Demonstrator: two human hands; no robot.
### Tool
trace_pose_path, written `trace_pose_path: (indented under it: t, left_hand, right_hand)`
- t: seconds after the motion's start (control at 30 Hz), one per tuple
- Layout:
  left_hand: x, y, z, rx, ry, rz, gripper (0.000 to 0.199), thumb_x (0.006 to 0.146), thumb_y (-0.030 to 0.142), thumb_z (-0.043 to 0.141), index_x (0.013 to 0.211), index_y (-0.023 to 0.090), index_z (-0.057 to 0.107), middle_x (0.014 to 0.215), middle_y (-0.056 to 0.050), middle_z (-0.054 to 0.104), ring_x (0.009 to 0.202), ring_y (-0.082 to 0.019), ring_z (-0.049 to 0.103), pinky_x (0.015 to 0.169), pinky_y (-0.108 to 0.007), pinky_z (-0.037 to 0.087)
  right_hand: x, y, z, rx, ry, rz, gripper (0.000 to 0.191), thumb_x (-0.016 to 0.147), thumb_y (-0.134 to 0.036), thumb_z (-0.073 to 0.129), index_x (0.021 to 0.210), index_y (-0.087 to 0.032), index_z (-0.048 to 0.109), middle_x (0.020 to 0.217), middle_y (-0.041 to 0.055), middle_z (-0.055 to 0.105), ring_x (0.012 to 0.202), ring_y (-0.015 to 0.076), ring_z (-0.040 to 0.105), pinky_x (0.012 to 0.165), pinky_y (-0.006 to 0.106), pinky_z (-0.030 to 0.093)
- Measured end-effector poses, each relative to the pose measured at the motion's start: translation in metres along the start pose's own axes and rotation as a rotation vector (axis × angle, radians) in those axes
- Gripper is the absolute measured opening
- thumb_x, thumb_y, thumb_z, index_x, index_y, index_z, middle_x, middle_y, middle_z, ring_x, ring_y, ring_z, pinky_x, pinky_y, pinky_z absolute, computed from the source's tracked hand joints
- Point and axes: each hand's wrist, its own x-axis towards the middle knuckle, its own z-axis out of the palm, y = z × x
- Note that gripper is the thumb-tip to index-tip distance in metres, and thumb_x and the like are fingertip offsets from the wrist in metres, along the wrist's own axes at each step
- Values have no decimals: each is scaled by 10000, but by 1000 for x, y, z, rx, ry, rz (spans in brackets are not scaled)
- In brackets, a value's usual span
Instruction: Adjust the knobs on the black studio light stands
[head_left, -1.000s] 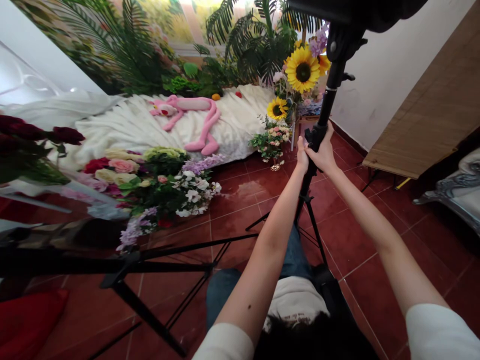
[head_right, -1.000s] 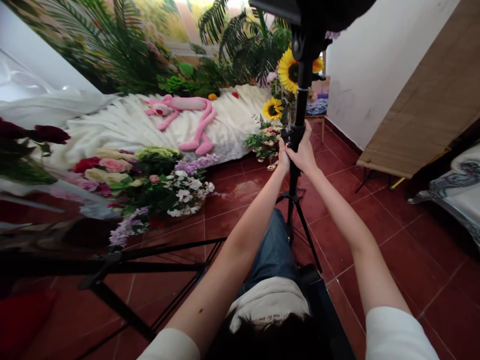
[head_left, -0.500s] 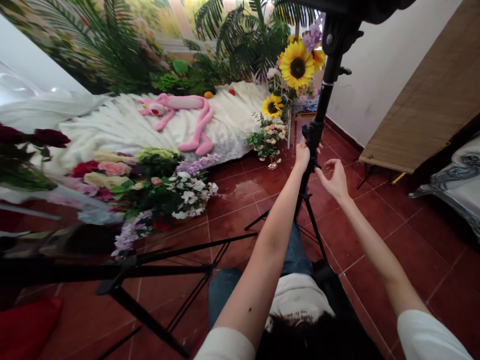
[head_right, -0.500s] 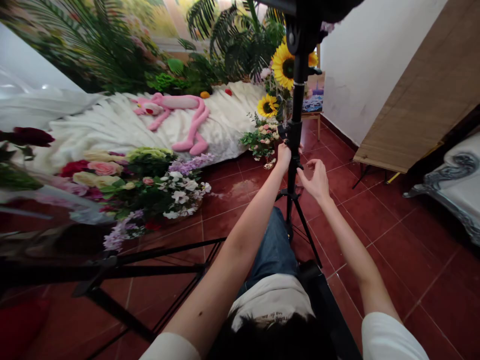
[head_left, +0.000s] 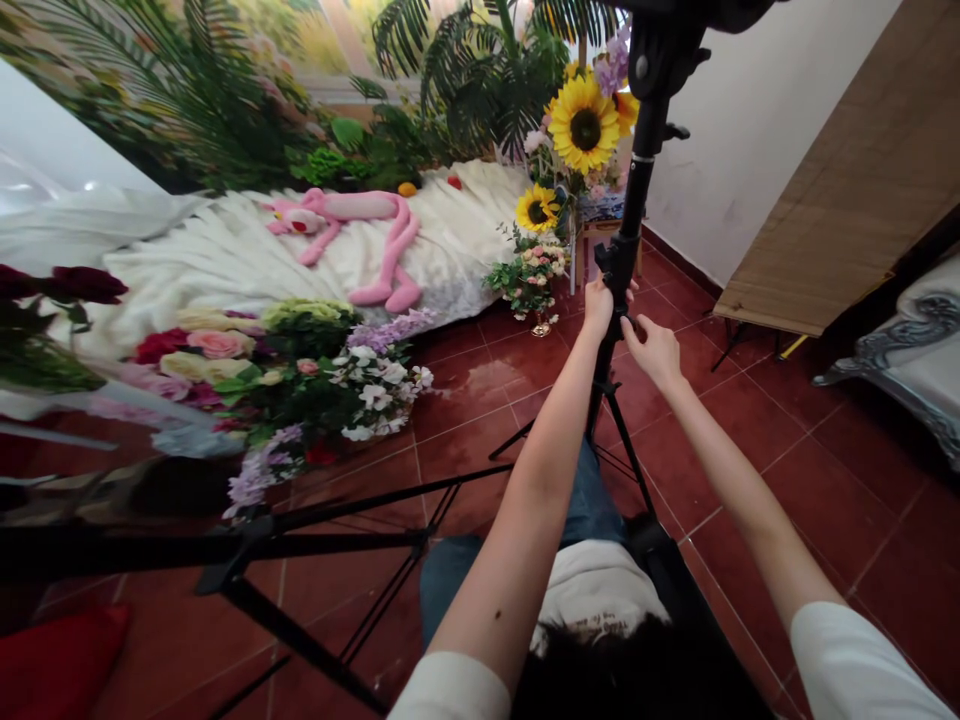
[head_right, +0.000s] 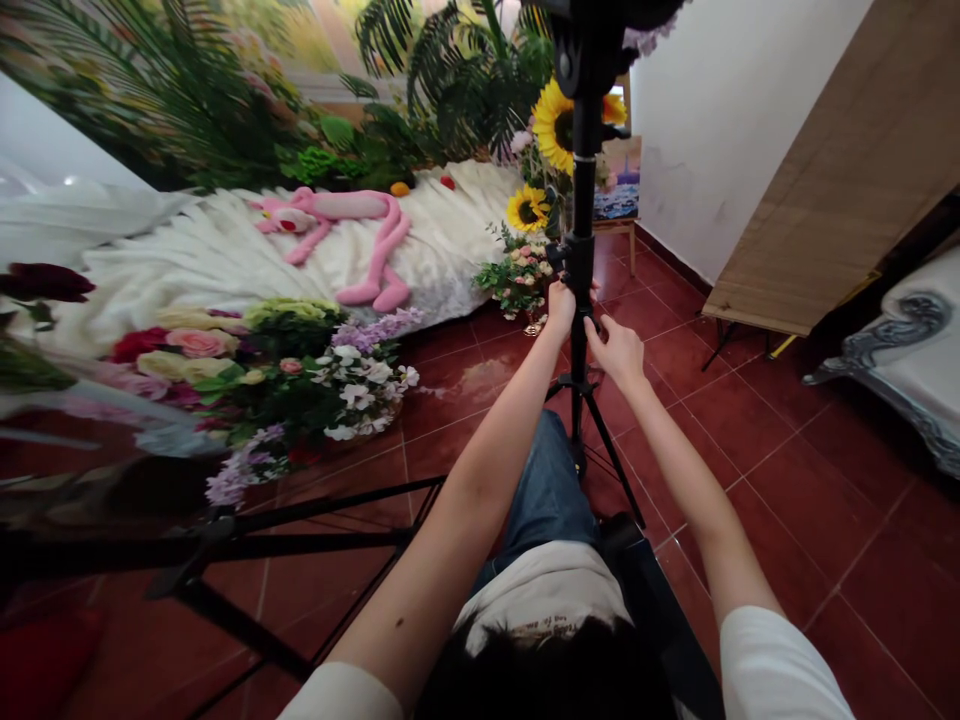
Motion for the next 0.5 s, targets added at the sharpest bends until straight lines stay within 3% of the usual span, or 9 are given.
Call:
trace_pose_path:
  t: [0.13, 0.3, 0.4, 0.5]
  left_hand:
    - [-1, 1, 0, 4, 6, -2, 600, 961, 581, 386, 665, 141, 665, 510, -33, 601, 518, -97, 598, 503, -194, 436]
    - [-3, 4, 0, 20, 11, -19, 597, 979, 570, 364, 721, 134, 678, 546, -34, 629, 536, -97, 616, 527, -193, 463]
    - [-3, 5, 0, 21, 14, -39, 578, 994, 536, 355, 735, 133, 678, 563, -36, 642, 550, -98, 629, 546, -193, 479]
    - [-2, 5, 1, 27, 35, -65, 562, 1005, 502, 349, 740, 133, 679, 560, -32, 643, 546, -93, 627, 551, -189, 477]
  right_hand:
    - [7, 1, 9, 123, -4, 54, 617, 957, -685, 356, 599, -215, 533, 605, 59, 601, 614, 206, 584, 590, 289, 325]
    - [12, 3, 22, 345, -38, 202, 748, 869, -836, 315, 435, -235, 414, 416, 34, 463, 491, 170, 519, 546, 286, 347]
    - [12, -1, 25, 587, -156, 326, 749, 888, -818, 300, 409, -245, 363, 337, 1, 370, 385, 127, 430, 485, 265, 339]
    - [11, -7, 25, 943, -352, 453, 719, 936, -754, 281, 423, -251, 268, 292, -38, 249, 299, 88, 241, 387, 249, 234]
